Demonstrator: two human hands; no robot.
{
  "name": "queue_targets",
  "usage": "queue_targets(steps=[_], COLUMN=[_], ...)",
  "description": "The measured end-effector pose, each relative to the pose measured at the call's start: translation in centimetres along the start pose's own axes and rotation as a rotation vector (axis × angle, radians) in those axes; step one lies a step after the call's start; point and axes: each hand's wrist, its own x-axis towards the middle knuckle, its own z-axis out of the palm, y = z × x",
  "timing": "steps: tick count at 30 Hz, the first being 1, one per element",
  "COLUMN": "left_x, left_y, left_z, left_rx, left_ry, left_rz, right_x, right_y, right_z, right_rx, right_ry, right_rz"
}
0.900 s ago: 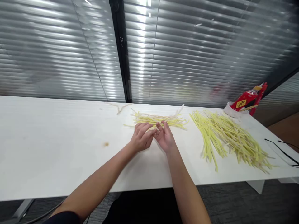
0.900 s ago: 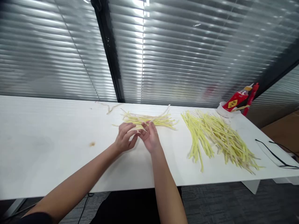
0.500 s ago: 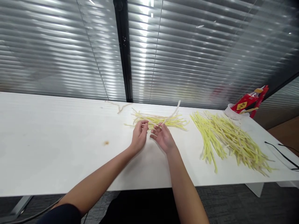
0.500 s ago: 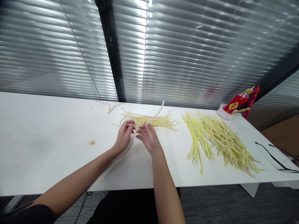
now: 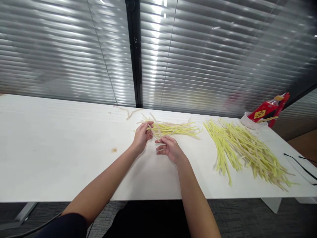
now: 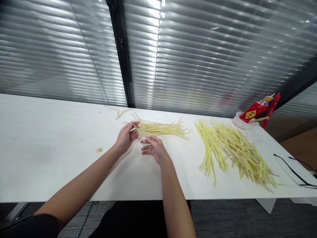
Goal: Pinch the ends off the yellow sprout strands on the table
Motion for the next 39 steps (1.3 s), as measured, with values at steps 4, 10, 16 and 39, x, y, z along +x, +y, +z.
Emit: queue_targets(steps=[4,10,16,39], left_x=[0.0,0.2,0.3,-1.6], left_y=[0.6,0.5,-0.2,-1.0], left_z=[-0.1,-0.5,-0.5,-0.1], left_rx=[-0.039,0.005,0.136,0.773], left_ry=[-0.115,-0.202,-0.169,-0.506], left_rz=[-0.095,-0.058,0.054,0.278], right_x=[0.0,0.2,0.3,0.6], right_y=[0.1,0.3,0.7,0.3], right_z=[-0.1,0.0,0.1,0.3], right_rx=[0.001,-0.04,-0.12,-0.182], right_ry=[0.004,0.031,0.055,0.228], right_rz=[0.017,0.03,-0.019,-0.389])
